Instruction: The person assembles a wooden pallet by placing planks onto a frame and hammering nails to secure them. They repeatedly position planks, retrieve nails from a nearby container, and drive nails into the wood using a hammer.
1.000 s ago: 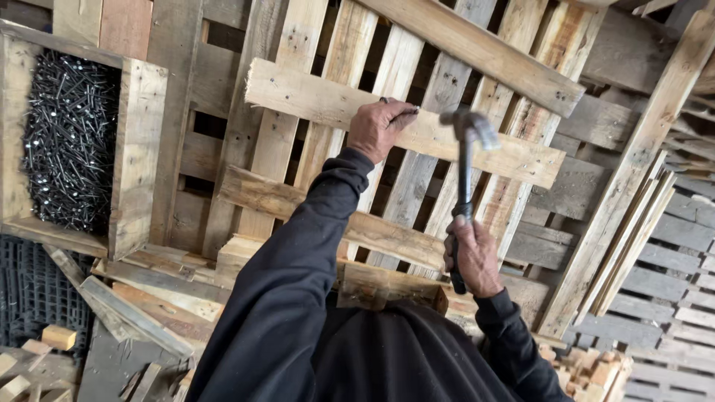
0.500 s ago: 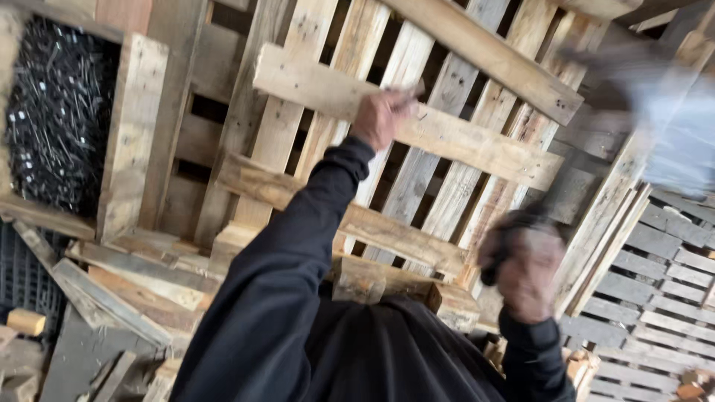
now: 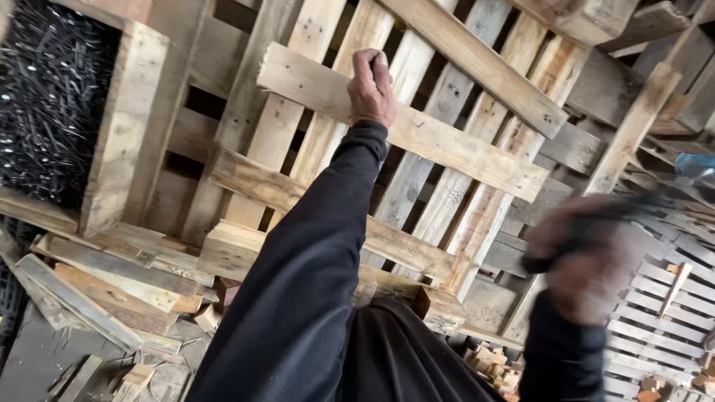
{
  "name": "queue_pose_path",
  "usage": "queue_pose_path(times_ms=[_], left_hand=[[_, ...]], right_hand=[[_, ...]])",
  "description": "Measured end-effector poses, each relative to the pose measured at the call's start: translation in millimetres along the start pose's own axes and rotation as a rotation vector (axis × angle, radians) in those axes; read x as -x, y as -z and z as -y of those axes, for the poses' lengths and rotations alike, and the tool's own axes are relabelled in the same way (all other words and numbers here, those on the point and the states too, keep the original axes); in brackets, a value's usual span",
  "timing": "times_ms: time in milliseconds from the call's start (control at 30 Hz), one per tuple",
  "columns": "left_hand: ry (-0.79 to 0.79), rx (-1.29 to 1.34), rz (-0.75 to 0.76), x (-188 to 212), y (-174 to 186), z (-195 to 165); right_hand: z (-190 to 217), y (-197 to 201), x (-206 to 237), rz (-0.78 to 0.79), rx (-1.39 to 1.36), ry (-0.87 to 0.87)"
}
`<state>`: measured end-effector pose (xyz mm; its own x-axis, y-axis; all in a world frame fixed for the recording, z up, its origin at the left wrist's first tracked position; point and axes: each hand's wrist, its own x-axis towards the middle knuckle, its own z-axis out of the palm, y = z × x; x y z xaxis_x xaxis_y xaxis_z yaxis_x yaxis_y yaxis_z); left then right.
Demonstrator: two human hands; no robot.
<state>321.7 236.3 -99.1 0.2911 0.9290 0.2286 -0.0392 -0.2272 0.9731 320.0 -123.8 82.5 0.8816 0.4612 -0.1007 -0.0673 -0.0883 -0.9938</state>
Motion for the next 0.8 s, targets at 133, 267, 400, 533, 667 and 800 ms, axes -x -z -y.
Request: queue_pose_path(times_ms=[133, 267, 400, 533, 667, 800], left_hand=[[0.108, 0.121, 0.069, 5, 0, 4], [0.133, 0.141, 0.012, 1, 1, 2], [-0.078, 0.077, -0.017, -9, 2, -1], [0.121, 0.09, 0.03, -3, 2, 5], [0.014, 0.074, 0.003, 7, 1, 11], [0.133, 0.142, -0.017, 7, 1, 14]], right_hand=[[54, -9, -30, 0.036, 0.0, 0.704], [-13, -100, -4, 0.156, 0.368, -0.252], [-33, -77, 1, 0.048, 0.792, -0.538], [37, -6, -23, 0.02, 0.172, 0.415], [39, -42, -35, 0.036, 0.098, 0.686], [-35, -132, 0, 0.238, 0.594, -0.57]])
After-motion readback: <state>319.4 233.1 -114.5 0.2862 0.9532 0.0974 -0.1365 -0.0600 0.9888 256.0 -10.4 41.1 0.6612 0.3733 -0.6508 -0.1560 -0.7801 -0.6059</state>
